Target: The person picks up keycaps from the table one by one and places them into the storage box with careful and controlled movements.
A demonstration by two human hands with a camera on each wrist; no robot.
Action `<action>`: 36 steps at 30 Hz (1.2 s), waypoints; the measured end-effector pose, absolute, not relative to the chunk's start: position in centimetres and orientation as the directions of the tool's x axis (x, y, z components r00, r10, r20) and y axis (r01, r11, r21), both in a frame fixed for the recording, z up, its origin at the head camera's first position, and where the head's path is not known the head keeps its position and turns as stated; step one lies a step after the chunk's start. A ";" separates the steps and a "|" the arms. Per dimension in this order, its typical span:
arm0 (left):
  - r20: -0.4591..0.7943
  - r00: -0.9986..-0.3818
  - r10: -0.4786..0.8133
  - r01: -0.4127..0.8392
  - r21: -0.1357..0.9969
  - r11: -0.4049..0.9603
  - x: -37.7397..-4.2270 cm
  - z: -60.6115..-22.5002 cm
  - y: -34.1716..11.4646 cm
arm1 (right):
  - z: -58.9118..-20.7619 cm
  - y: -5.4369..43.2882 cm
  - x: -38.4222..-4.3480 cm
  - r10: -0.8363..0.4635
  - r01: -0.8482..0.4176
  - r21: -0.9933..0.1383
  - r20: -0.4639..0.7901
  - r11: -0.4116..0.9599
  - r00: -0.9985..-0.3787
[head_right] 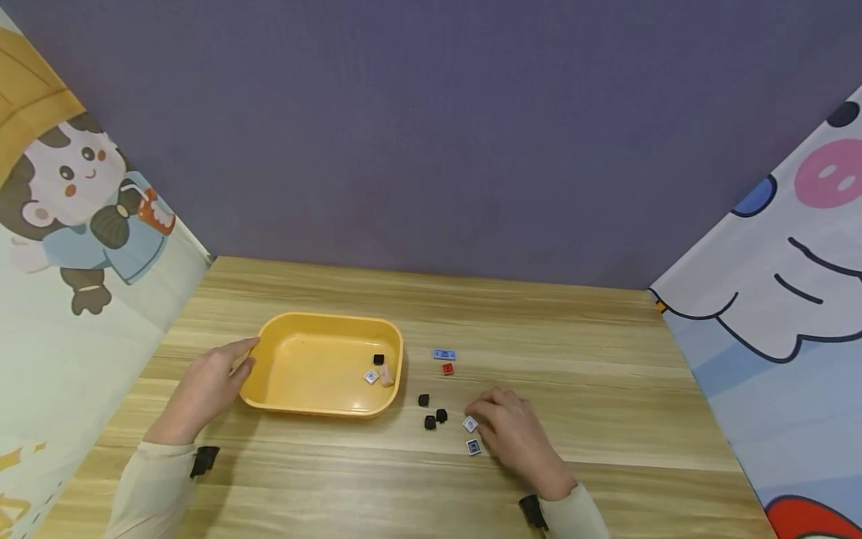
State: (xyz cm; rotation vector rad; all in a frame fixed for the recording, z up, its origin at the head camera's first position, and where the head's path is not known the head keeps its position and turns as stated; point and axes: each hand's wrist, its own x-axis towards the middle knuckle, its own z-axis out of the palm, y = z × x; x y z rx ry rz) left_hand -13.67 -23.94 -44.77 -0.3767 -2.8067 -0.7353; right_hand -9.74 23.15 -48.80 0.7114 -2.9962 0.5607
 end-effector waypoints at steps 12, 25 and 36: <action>0.276 -0.943 0.187 0.296 0.438 0.849 -13.7 -44.9 -23.9 | -49.0 23.0 -9.7 -0.412 -0.418 -0.341 0.094 0.842 -0.907; 0.265 -0.947 0.183 0.288 0.445 0.848 -13.7 -44.8 -23.9 | -47.9 22.2 -10.6 -0.426 -0.467 -0.331 0.194 0.820 -0.884; 0.269 -0.945 0.183 0.290 0.442 0.849 -13.6 -44.8 -23.8 | -43.2 17.9 -13.1 -0.519 -0.596 -0.289 0.304 0.749 -0.799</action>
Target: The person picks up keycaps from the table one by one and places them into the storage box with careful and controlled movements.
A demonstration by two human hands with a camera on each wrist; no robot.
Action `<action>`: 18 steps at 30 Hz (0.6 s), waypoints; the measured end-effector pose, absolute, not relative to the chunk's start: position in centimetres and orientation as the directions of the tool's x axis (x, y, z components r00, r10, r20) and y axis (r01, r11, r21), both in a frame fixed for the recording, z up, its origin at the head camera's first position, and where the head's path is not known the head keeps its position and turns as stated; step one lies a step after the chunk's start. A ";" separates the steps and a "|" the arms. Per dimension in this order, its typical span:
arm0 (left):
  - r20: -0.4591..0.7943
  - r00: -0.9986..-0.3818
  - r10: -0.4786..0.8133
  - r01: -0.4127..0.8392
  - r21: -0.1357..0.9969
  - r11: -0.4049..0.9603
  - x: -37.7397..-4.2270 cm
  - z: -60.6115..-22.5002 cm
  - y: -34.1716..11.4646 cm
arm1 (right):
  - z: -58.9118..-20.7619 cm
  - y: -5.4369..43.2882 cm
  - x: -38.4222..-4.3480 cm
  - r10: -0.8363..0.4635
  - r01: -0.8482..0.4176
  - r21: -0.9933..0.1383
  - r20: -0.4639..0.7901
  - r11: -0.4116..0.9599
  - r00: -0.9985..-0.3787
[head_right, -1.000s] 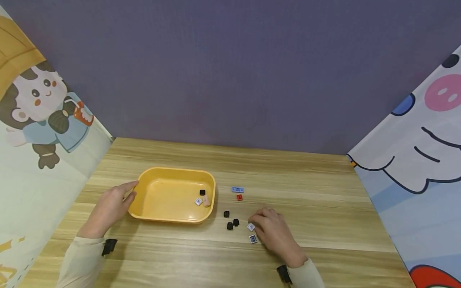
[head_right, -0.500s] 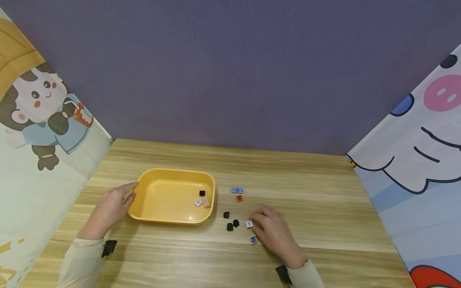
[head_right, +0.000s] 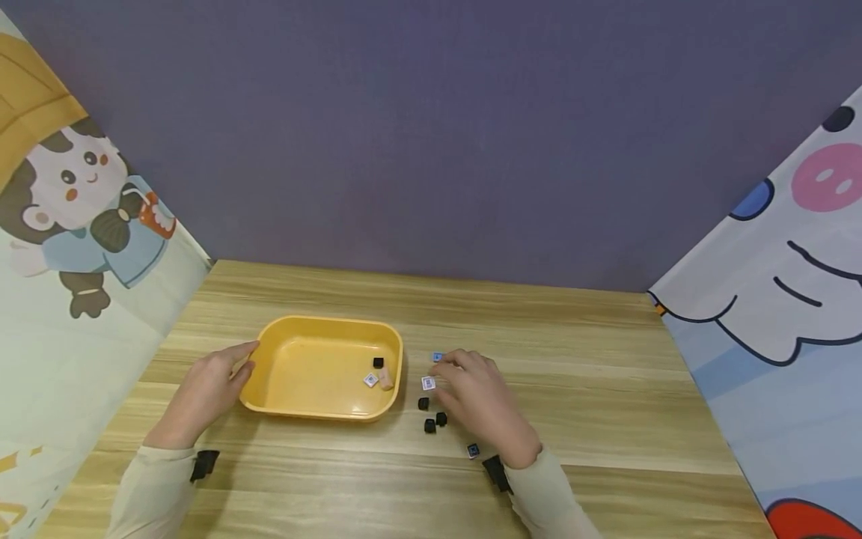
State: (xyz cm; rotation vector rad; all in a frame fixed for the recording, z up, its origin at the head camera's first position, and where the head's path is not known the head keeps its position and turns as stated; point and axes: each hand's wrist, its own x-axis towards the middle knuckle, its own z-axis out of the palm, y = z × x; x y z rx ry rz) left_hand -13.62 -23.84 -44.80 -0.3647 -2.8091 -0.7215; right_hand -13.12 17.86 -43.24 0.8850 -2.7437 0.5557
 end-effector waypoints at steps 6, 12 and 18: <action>0.276 -0.944 0.184 0.294 0.443 0.847 -13.6 -44.9 -23.7 | -41.7 15.1 -13.9 -0.579 -0.670 -0.275 0.346 0.689 -0.738; 0.255 -0.948 0.190 0.290 0.448 0.846 -13.5 -44.8 -23.8 | -41.2 12.7 -14.3 -0.612 -0.709 -0.270 0.365 0.651 -0.701; 0.241 -0.953 0.183 0.278 0.454 0.847 -13.5 -44.8 -23.8 | -41.1 11.5 -14.4 -0.615 -0.708 -0.258 0.359 0.658 -0.702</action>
